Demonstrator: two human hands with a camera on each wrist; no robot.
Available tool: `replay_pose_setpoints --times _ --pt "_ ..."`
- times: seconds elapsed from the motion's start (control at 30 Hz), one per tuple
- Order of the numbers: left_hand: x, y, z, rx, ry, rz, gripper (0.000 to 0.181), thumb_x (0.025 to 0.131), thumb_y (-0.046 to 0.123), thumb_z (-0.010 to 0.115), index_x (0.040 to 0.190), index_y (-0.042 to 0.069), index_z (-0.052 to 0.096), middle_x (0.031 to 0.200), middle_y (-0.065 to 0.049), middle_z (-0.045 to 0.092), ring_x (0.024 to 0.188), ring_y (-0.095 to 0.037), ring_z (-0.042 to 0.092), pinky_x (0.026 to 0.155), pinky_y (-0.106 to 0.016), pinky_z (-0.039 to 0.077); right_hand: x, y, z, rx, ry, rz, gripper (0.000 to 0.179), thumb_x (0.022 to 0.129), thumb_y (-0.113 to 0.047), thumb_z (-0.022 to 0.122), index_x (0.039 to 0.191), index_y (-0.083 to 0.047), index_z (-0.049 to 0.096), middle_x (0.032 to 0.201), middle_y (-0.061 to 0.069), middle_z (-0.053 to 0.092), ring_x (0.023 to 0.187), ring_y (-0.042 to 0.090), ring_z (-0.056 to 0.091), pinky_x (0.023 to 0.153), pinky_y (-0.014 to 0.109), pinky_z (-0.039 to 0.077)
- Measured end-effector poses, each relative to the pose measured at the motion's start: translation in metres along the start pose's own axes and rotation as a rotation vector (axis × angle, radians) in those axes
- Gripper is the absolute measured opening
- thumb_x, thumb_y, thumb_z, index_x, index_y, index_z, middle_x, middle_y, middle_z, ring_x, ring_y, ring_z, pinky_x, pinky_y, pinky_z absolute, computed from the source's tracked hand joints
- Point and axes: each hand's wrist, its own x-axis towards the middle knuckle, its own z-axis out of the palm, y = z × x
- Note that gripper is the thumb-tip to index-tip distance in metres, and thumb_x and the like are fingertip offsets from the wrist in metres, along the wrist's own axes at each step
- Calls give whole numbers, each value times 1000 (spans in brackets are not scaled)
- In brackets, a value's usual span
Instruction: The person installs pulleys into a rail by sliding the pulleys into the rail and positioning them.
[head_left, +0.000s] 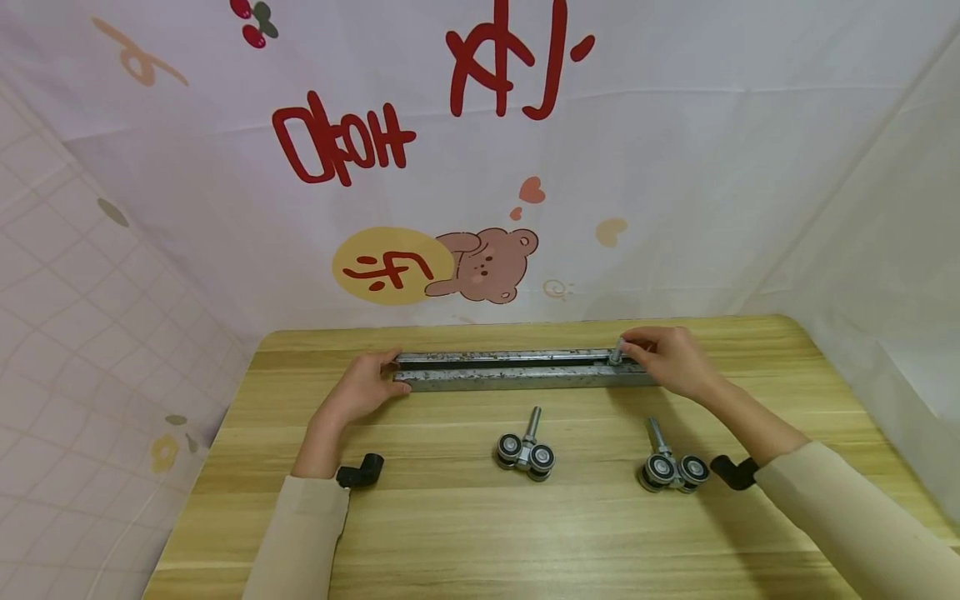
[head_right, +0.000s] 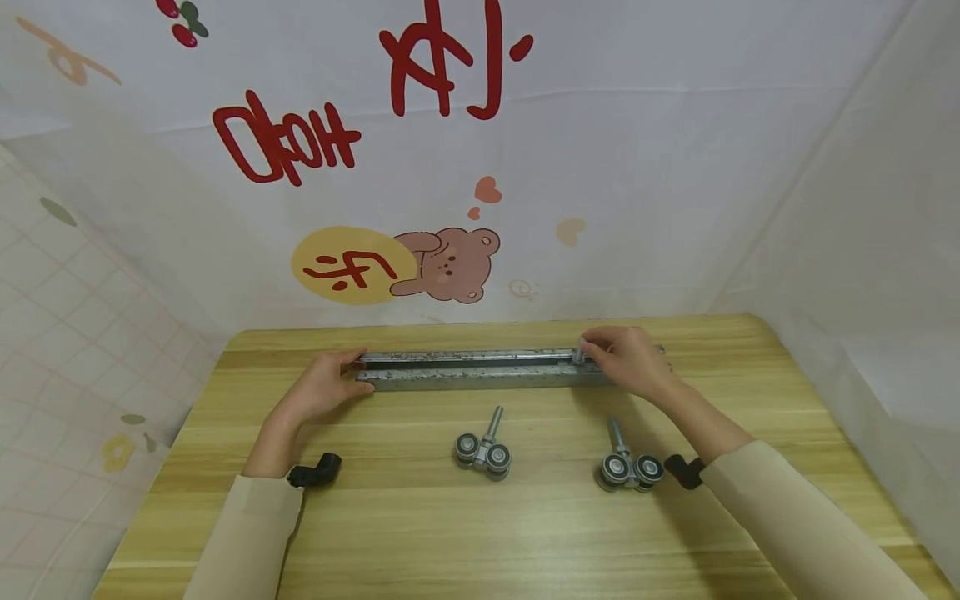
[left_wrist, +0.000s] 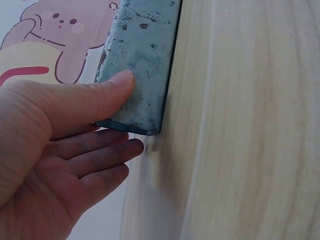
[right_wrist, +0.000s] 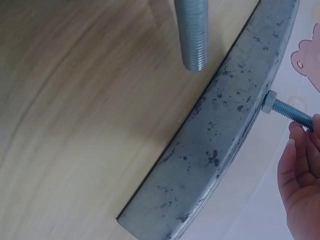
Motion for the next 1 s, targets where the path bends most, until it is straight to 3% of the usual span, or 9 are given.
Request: replay_pose_setpoints --times 0.77,1.0 --pt "2 0 0 3 -8 6 77 97 15 78 159 -6 37 156 -27 48 141 -42 48 107 -54 48 16 -21 9 -37 -80 -36 23 105 -10 65 121 2 76 105 15 77 87 26 73 73 43 60" --pt "1 -1 2 -1 -4 3 78 97 15 78 160 -4 37 156 -26 48 142 -41 48 107 -54 48 18 -28 12 -29 -83 -60 22 104 -9 66 119 3 76 101 14 78 83 23 73 70 42 59"
